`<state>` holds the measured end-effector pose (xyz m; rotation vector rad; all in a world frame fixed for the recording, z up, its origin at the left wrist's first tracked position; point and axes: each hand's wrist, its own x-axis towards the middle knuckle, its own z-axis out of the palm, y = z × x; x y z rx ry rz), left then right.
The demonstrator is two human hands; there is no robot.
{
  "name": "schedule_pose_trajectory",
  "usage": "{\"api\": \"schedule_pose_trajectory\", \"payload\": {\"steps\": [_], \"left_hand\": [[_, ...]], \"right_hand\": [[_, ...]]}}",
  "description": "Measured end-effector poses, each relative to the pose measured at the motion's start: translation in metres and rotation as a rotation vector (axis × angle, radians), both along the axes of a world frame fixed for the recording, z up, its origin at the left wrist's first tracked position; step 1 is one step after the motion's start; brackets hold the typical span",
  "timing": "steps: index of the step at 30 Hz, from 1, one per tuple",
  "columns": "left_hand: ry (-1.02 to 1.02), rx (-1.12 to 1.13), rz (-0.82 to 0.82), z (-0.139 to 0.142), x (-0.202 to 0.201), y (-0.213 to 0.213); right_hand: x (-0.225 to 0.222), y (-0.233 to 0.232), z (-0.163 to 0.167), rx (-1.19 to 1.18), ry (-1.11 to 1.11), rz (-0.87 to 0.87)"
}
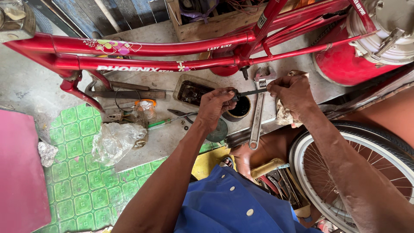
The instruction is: The person cleans a bicycle part with a rag, then uses a small tool to apply grease from a container to the part. The person then installs the greased part into the bicycle frame and tightens it by hand.
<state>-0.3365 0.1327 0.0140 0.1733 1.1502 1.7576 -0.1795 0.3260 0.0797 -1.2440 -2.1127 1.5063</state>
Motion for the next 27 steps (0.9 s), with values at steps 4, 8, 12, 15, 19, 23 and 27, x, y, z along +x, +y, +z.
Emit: {"api": "schedule_pose_trajectory", "payload": {"steps": [4, 8, 12, 15, 19, 23, 27], "left_hand": [[-0.014, -0.011, -0.037, 0.003, 0.0, -0.001], [-0.043, 0.002, -0.057, 0.007, 0.001, -0.003], [-0.051, -0.042, -0.072, 0.012, 0.001, -0.002], [-0.077, -0.058, -0.081, 0.014, -0.001, -0.003], [-0.127, -0.065, -0.096, 0.011, -0.002, -0.004], [-0.16, -0.076, -0.067, 0.004, -0.004, -0.002], [-0.177, -0.024, -0.035, -0.004, -0.009, -0.006]], "right_hand": [[0.003, -0.001, 0.007, 0.224, -0.079, 0.119], [0.001, -0.004, 0.016, 0.346, -0.102, 0.17], [0.0, -0.007, 0.026, 0.341, -0.078, 0.19], [-0.001, -0.011, 0.033, 0.375, -0.053, 0.207], [0.001, -0.013, 0.039, 0.381, -0.051, 0.234], [0.005, -0.009, 0.035, 0.36, -0.025, 0.245], [0.016, 0.006, 0.014, 0.252, -0.033, 0.18]]}}
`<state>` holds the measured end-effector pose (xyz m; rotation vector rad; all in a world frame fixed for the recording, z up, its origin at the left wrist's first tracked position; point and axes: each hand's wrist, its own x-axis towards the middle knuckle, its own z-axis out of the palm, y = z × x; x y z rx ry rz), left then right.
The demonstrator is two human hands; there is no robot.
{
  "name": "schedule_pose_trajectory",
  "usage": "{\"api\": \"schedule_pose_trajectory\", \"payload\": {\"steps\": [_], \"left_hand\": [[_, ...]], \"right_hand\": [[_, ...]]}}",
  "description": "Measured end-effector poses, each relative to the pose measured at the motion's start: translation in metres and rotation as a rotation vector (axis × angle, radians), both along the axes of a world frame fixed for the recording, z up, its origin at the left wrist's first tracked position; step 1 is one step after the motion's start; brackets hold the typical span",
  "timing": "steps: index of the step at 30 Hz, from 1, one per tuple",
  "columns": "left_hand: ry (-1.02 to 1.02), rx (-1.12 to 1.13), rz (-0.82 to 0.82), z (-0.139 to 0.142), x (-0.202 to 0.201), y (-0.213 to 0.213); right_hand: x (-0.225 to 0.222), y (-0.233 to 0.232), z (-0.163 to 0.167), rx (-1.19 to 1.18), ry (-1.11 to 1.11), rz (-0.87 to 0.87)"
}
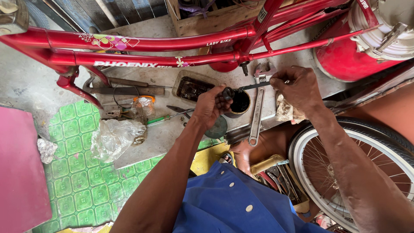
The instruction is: The person cleans a bicycle part with a rag, then uses a small tool to apply grease from a container to the part. The person then installs the greased part into the bicycle frame and tightens it by hand.
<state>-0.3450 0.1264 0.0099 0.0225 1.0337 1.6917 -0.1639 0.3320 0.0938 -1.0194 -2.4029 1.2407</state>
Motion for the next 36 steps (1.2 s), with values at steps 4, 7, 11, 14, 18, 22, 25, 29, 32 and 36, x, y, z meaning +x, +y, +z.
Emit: {"api": "schedule_pose_trajectory", "payload": {"steps": [4, 7, 11, 14, 18, 22, 25, 29, 32, 36], "left_hand": [[0.058, 0.001, 0.033, -0.005, -0.003, -0.007], [0.033, 0.044, 0.07, -0.005, -0.001, -0.01], [0.022, 0.087, 0.084, 0.003, 0.0, -0.011], [0.063, 0.081, 0.074, 0.01, -0.002, -0.016], [0.096, 0.06, 0.072, 0.015, -0.002, -0.019], [0.08, 0.076, 0.083, 0.011, -0.005, -0.023], [0.067, 0.08, 0.087, 0.005, -0.006, -0.023], [0.053, 0.061, 0.097, -0.001, -0.006, -0.021], [0.064, 0.021, 0.108, -0.005, -0.006, -0.017], [0.1, -0.029, 0.096, -0.007, -0.006, -0.012]], "right_hand": [[-0.008, 0.002, -0.043, 0.315, -0.157, 0.053], [-0.017, -0.025, -0.079, 0.332, -0.037, 0.112], [-0.028, -0.05, -0.093, 0.28, -0.251, 0.119], [-0.035, -0.055, -0.089, 0.286, -0.375, 0.183], [-0.049, -0.041, -0.095, 0.139, -0.617, 0.25], [-0.05, -0.016, -0.116, 0.119, -0.489, 0.282], [-0.04, 0.0, -0.129, -0.092, -0.426, 0.051], [-0.023, 0.012, -0.125, -0.513, -0.206, -0.205], [-0.01, 0.018, -0.105, -0.649, -0.093, -0.313], [0.005, 0.019, -0.068, -0.776, 0.035, -0.314]]}}
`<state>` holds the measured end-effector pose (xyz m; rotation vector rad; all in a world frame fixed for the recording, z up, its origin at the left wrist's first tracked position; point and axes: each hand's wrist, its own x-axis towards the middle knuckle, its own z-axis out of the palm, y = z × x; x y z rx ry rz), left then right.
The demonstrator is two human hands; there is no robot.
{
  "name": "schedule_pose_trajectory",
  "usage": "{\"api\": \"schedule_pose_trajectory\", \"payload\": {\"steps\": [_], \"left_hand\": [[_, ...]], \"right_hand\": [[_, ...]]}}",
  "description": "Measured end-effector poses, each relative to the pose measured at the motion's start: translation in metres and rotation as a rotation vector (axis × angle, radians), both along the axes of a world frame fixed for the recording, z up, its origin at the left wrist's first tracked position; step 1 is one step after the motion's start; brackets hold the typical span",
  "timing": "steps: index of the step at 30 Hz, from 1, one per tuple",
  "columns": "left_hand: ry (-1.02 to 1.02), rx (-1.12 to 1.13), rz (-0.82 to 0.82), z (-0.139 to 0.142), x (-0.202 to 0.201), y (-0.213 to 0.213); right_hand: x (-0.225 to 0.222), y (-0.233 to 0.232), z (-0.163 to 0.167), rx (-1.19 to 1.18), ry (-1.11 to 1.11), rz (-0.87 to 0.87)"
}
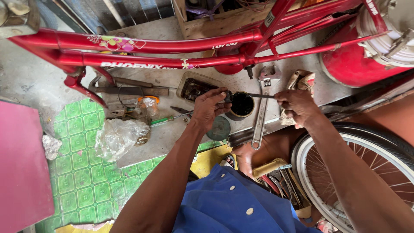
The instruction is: The person cleans a bicycle part with a rag, then uses a small tool to apply grease from a container to the part. The person then installs the greased part into the bicycle frame and tightens it by hand.
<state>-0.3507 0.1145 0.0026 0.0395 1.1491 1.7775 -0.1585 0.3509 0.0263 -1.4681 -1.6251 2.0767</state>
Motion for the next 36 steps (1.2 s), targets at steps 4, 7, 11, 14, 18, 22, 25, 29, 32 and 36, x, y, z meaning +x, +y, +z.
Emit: {"api": "schedule_pose_trajectory", "payload": {"steps": [4, 7, 11, 14, 18, 22, 25, 29, 32, 36], "left_hand": [[-0.006, 0.013, -0.045, 0.002, 0.002, 0.01], [-0.005, 0.037, -0.071, 0.005, 0.005, 0.017], [0.012, 0.08, -0.086, 0.01, 0.007, 0.022], [0.014, 0.079, -0.079, 0.011, 0.006, 0.023], [0.002, 0.069, -0.065, 0.008, 0.006, 0.022], [-0.004, 0.077, 0.002, 0.001, 0.006, 0.023], [-0.009, 0.08, 0.077, -0.004, 0.007, 0.022], [0.039, 0.05, 0.112, -0.01, 0.006, 0.016], [0.064, 0.021, 0.117, -0.013, 0.008, 0.013], [0.064, 0.003, 0.137, -0.016, 0.014, 0.009]], "right_hand": [[0.011, -0.006, 0.036, -0.002, 0.123, -0.047], [0.011, -0.018, 0.049, 0.075, 0.24, 0.026], [0.006, -0.034, 0.053, 0.352, 0.186, 0.062], [0.002, -0.043, 0.053, 0.65, 0.148, 0.166], [0.002, -0.047, 0.059, 0.883, 0.168, 0.324], [0.002, -0.049, 0.06, 0.888, 0.105, 0.359], [0.005, -0.039, 0.055, 0.771, 0.048, 0.317], [0.005, -0.024, 0.032, 0.892, -0.141, 0.378], [-0.012, -0.03, 0.002, 1.034, -0.164, 0.492], [-0.04, -0.054, -0.025, 1.001, -0.249, 0.609]]}}
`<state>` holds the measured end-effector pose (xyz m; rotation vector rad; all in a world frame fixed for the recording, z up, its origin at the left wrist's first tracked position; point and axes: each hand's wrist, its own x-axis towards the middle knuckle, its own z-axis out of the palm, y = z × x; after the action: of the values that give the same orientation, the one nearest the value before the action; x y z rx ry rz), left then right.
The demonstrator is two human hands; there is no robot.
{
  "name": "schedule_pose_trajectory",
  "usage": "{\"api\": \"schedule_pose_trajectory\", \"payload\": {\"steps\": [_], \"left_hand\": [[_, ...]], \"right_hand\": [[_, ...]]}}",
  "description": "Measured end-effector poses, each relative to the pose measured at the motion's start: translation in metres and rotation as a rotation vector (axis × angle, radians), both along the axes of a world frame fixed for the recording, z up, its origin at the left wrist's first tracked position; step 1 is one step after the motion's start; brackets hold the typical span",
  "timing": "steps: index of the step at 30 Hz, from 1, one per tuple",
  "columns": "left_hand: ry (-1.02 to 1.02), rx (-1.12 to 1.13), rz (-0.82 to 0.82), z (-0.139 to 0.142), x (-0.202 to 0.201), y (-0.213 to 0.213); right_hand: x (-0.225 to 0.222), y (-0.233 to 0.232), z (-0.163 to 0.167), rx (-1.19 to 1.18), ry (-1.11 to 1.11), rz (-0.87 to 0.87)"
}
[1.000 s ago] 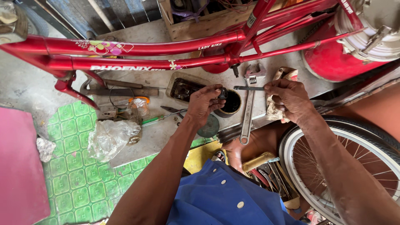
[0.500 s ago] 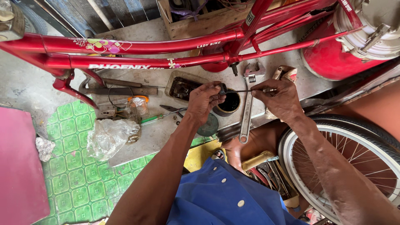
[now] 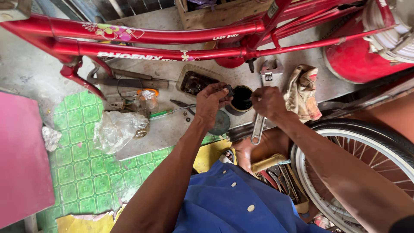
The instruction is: The person cleans a bicycle part with a rag, then uses a small tool to apply grease from a container to the part. The person then installs the greased part into the bicycle frame and tightens it by hand.
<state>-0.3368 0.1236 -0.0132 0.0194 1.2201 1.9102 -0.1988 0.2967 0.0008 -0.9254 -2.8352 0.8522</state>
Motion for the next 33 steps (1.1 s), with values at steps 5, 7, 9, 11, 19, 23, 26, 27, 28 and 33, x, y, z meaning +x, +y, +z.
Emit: {"api": "schedule_pose_trajectory", "payload": {"steps": [5, 7, 9, 11, 19, 23, 26, 27, 28, 33], "left_hand": [[0.019, 0.016, 0.018, 0.0, 0.001, -0.005], [0.025, 0.008, 0.022, 0.0, 0.001, -0.009], [0.041, -0.01, 0.022, -0.001, 0.001, -0.01], [0.043, -0.018, 0.021, -0.001, 0.0, -0.011], [0.065, -0.033, 0.018, -0.007, 0.001, -0.009], [0.071, -0.031, 0.017, -0.017, 0.001, -0.008], [0.096, -0.065, -0.008, -0.025, 0.003, -0.008], [0.114, -0.072, -0.025, -0.027, 0.001, -0.005], [0.116, -0.064, -0.039, -0.028, -0.002, 0.0], [0.112, -0.108, -0.11, -0.026, 0.0, 0.013]], "right_hand": [[-0.022, -0.018, -0.006, 0.017, -0.086, 0.013], [-0.027, -0.021, -0.009, 0.022, -0.152, 0.035], [-0.029, -0.017, -0.013, -0.001, -0.192, 0.036], [-0.031, -0.011, -0.019, -0.026, -0.206, 0.039], [-0.026, 0.014, -0.031, -0.23, -0.249, -0.098], [-0.002, 0.024, -0.015, -0.233, -0.054, -0.214], [0.021, 0.027, 0.005, -0.468, 0.055, -0.391], [0.025, 0.029, 0.013, -0.57, 0.129, -0.443], [0.031, 0.032, 0.022, -0.669, 0.208, -0.496], [0.048, 0.037, 0.062, -0.858, 0.319, -0.622]]}}
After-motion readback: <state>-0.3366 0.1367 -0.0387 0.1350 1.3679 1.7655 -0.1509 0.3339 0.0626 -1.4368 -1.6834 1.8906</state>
